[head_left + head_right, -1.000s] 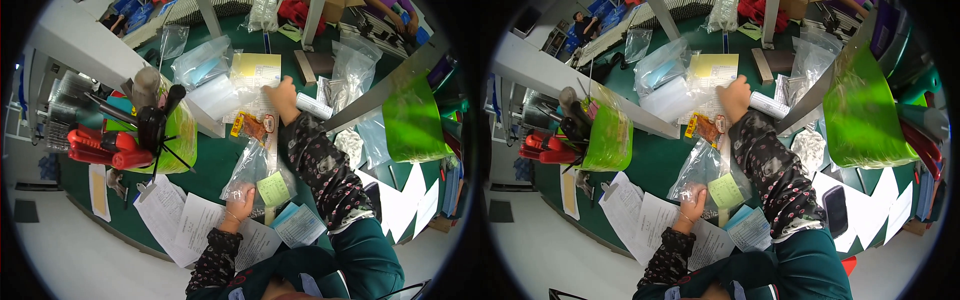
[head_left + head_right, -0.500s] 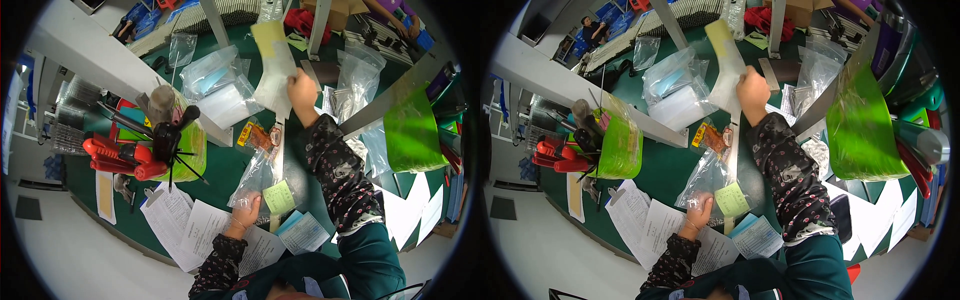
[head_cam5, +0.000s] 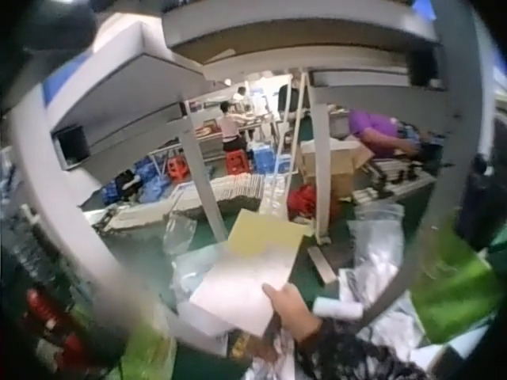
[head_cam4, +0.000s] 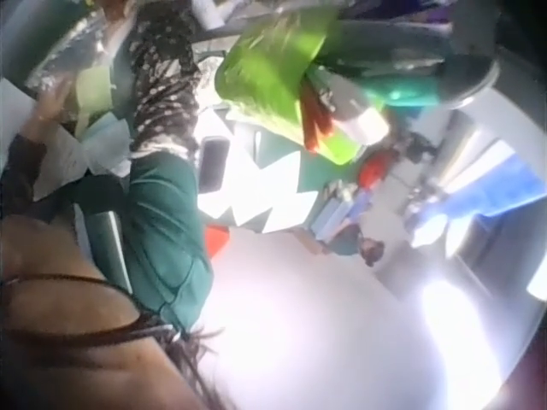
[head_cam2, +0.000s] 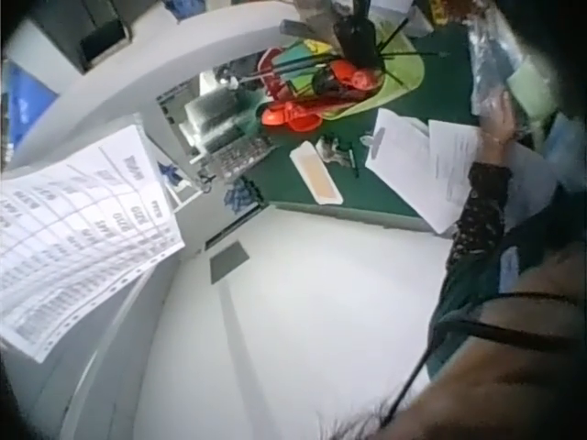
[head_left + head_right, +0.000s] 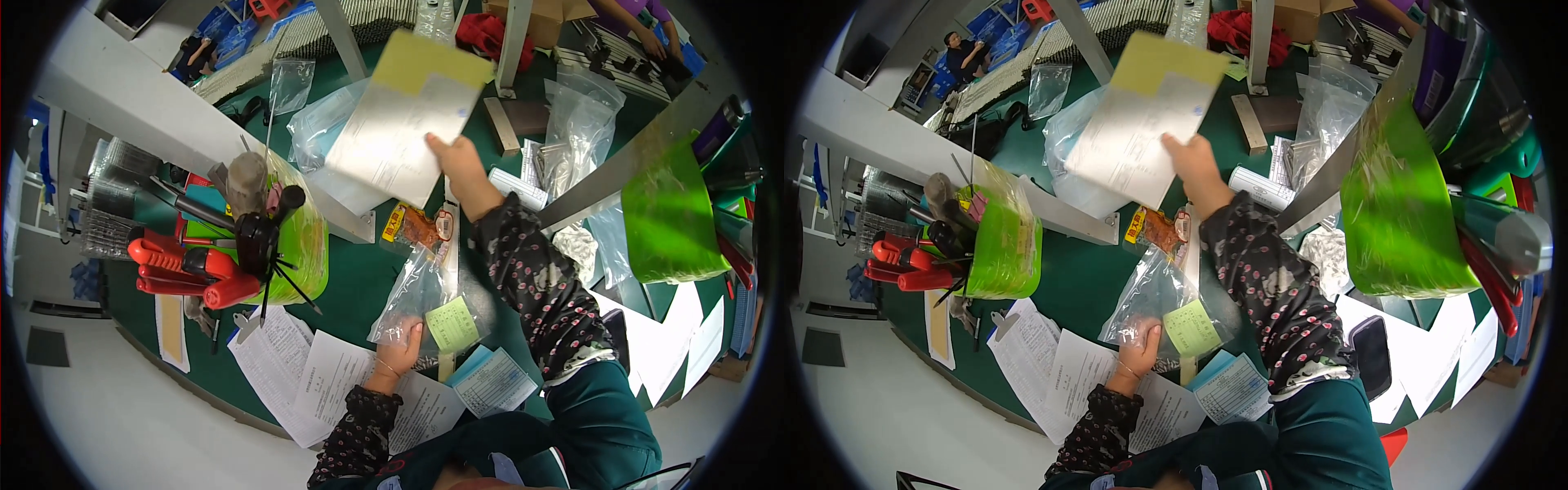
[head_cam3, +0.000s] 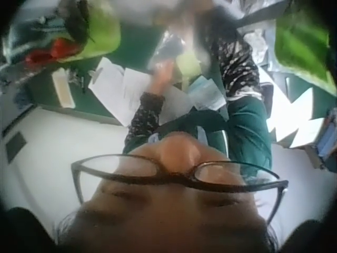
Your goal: The recorder reviews production logs, checks packaged components, and moves a tray of hardware in a factory setting.
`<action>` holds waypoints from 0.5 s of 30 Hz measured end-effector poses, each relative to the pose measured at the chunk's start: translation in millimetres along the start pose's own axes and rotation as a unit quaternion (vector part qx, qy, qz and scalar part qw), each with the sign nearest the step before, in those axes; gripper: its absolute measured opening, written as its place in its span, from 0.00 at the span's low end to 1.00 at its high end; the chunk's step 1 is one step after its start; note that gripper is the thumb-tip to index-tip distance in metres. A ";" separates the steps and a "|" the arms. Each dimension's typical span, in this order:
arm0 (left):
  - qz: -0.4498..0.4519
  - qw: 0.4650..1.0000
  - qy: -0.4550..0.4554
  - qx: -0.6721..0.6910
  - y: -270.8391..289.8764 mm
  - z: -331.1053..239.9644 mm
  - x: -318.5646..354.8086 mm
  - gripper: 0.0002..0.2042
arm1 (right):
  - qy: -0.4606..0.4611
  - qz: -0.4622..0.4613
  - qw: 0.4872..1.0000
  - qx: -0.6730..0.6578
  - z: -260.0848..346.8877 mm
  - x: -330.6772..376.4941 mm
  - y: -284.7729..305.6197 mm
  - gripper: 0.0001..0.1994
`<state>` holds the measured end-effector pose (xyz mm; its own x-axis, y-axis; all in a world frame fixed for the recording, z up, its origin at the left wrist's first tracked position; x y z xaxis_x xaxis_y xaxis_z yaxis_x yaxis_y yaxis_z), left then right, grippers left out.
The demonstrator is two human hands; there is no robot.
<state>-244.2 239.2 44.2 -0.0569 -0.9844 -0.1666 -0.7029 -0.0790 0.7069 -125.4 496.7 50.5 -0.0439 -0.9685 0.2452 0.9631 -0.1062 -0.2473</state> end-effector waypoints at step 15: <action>-0.013 1.000 -0.013 -0.005 -1.4 6.7 -3.7 0.05 | 0.428 0.010 0.856 0.289 112.4 105.5 -44.8 0.08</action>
<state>-247.7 244.1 39.2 -0.0567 -0.9777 -0.2022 -0.6966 -0.1064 0.7095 -143.3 424.6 192.7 0.0333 -0.8053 -0.5920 0.9255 -0.1988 0.3224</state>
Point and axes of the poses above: each hand's wrist, its own x-axis away from the middle knuckle, its own y-axis out of the back of the hand, z = x × y, the point moved 10 cm from there along -x, towards the middle knuckle, and after that the axes turned 5 degrees about -x, right-handed, at the moved point
